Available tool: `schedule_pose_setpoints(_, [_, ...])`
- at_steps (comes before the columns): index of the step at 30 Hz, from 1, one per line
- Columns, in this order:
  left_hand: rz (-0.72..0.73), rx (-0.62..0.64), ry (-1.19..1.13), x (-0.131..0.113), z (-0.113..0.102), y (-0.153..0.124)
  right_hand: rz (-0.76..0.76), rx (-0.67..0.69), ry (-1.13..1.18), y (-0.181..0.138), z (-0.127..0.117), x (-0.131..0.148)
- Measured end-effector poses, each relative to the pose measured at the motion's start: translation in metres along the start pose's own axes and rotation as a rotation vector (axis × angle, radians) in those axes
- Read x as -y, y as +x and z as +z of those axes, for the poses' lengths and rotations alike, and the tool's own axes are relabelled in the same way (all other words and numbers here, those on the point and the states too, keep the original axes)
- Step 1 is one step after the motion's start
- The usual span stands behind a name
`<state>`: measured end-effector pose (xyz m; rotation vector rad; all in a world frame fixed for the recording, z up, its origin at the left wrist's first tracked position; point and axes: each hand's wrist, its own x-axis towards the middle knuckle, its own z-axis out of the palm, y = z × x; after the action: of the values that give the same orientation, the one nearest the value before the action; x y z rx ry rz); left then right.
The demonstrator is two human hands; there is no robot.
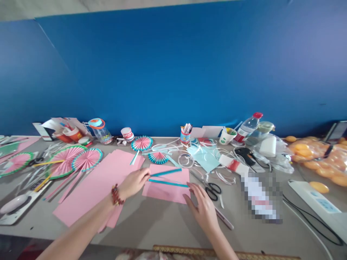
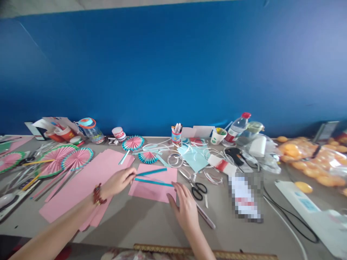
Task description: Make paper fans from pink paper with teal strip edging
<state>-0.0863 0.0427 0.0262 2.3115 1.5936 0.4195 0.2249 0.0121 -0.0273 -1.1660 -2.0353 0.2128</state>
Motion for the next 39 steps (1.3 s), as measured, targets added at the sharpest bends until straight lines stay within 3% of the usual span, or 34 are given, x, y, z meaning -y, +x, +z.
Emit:
schedule_pose_setpoints(5, [-0.013, -0.088, 0.062, 0.025, -0.017, 0.094, -0.012, -0.022, -0.046, -0.017, 0.004, -0.011])
schedule_pose_setpoints(9, [0.03, -0.041, 0.129, 0.034, -0.015, 0.151, -0.093, -0.083, -0.145, -0.034, 0.014, -0.014])
schedule_pose_setpoints(14, [0.068, 0.051, 0.18, 0.038, -0.004, 0.178, -0.085, -0.046, -0.14, -0.037, 0.016, -0.01])
schedule_pose_setpoints(19, [0.08, 0.024, 0.163, 0.042, 0.0, 0.184, -0.059, 0.025, -0.111, -0.034, 0.012, -0.008])
schedule_pose_setpoints(23, [0.103, -0.074, 0.12, 0.033, -0.01, 0.167, -0.039, 0.073, -0.115, -0.033, 0.01, -0.005])
schedule_pose_setpoints(26, [0.136, -0.108, 0.063, 0.021, -0.008, 0.128, -0.013, 0.093, -0.086, -0.03, 0.006, -0.001])
schedule_pose_setpoints(33, [0.282, 0.109, -0.011, -0.005, 0.046, 0.001, -0.018, 0.112, 0.03, -0.02, -0.001, 0.003])
schedule_pose_setpoints(39, [0.25, 0.143, -0.089, -0.019, 0.058, -0.05, -0.019, 0.164, 0.075, -0.023, -0.001, 0.001])
